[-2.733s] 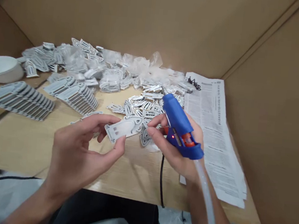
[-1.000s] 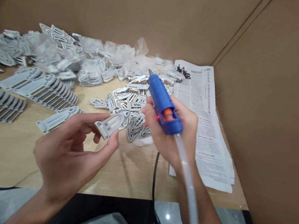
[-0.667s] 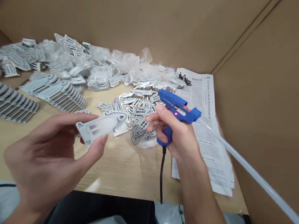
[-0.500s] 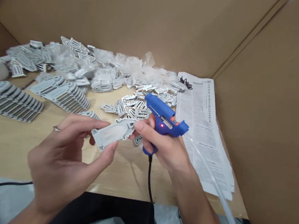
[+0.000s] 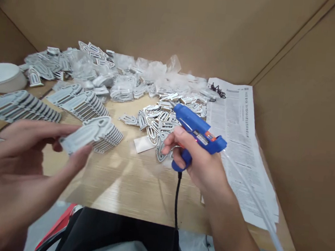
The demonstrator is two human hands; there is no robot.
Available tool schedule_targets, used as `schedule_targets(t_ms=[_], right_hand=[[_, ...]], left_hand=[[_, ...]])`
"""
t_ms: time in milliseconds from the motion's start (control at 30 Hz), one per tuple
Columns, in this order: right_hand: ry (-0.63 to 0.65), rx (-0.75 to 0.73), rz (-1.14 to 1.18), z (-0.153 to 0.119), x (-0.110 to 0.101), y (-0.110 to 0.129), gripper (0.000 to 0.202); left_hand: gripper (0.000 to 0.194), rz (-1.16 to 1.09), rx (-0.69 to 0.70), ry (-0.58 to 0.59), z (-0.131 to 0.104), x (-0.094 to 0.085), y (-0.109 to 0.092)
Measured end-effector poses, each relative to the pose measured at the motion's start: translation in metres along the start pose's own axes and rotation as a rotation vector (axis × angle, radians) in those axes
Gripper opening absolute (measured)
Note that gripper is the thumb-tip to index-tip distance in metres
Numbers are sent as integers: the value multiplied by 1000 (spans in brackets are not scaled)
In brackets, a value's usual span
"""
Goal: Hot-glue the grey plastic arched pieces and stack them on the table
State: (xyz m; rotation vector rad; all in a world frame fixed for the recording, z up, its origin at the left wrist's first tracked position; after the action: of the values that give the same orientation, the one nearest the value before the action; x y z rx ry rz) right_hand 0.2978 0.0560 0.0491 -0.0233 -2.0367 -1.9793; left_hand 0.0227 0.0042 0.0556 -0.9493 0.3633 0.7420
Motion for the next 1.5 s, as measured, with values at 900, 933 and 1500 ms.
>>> schedule_targets(t_ms=[900, 933, 1500], right_hand=[[-97, 2, -9, 7, -15, 1, 23], [-96, 3, -6, 7, -15, 1, 23], [-117, 38, -25, 6, -16, 1, 26]], left_hand=[[24, 31, -173, 49, 12, 11, 43], [24, 30, -174, 50, 12, 11, 44], [51, -37, -227, 56, -6, 9, 51]])
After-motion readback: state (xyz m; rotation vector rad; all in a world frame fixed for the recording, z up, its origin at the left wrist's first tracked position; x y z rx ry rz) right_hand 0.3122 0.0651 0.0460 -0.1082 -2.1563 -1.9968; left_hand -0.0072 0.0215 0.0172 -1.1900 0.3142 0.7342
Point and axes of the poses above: each hand's wrist, its own z-axis towards the middle knuckle, its own x-axis out of the palm, y = z × x, the point moved 1 cm from there along z, towards the middle knuckle, and after that the axes turned 8 degrees about y, right-handed, at the moved point
